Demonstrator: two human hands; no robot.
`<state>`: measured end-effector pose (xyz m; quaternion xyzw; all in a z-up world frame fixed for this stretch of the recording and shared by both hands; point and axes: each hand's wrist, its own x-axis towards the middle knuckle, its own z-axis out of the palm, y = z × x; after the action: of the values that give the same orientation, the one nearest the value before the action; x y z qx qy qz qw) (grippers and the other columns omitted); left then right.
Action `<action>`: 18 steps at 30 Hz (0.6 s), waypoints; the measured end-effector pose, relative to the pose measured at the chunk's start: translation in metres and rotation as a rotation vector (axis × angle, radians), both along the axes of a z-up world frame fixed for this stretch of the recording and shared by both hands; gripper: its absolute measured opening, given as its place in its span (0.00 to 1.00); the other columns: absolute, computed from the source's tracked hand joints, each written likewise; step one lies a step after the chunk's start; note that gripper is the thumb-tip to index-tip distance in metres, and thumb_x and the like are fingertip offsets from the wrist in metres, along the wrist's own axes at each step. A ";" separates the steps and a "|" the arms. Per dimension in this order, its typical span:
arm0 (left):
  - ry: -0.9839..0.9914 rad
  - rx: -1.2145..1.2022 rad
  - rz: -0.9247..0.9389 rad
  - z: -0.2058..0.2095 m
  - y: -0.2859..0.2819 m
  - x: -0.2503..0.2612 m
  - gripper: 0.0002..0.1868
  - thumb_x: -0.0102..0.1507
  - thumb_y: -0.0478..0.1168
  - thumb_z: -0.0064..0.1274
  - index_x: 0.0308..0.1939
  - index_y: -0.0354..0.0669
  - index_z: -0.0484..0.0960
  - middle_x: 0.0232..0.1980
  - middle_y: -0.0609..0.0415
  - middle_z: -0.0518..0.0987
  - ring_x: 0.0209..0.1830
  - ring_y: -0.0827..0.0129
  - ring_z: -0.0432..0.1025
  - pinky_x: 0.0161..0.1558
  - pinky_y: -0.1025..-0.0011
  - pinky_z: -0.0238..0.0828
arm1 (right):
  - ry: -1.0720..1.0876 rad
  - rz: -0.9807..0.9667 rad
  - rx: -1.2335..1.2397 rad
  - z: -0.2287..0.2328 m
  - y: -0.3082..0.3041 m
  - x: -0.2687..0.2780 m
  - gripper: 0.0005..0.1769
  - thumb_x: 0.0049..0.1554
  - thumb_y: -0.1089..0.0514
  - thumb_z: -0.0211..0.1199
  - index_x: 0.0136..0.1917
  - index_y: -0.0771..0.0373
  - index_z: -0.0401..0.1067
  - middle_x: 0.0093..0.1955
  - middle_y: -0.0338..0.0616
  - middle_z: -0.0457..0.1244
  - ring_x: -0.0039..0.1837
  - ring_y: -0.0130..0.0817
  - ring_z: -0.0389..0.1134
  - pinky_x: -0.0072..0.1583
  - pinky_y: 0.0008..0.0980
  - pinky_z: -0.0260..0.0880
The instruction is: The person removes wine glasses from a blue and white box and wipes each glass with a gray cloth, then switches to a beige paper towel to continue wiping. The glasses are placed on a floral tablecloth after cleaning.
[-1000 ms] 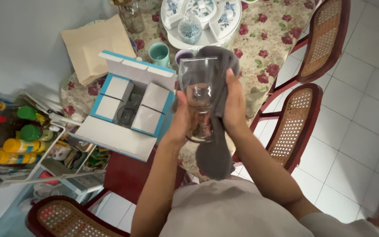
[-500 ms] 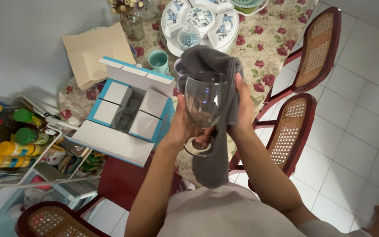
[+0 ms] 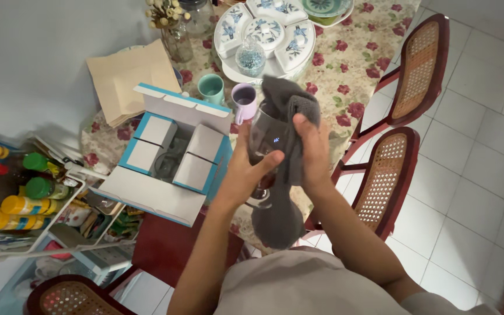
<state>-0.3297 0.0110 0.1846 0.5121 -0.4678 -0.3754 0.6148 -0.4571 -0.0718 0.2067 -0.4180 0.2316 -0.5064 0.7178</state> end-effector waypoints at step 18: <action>0.214 -0.314 0.424 -0.009 -0.029 -0.002 0.36 0.66 0.61 0.59 0.62 0.37 0.64 0.52 0.48 0.77 0.55 0.66 0.71 0.60 0.69 0.68 | 0.807 -0.077 -0.941 -0.026 0.046 -0.001 0.20 0.58 0.62 0.51 0.62 0.71 0.66 0.61 0.65 0.61 0.65 0.65 0.61 0.67 0.52 0.61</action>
<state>-0.3317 -0.0185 0.1756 0.4544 -0.3351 -0.2133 0.7974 -0.4580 -0.0257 0.1811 -0.8394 0.2515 -0.3819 0.2939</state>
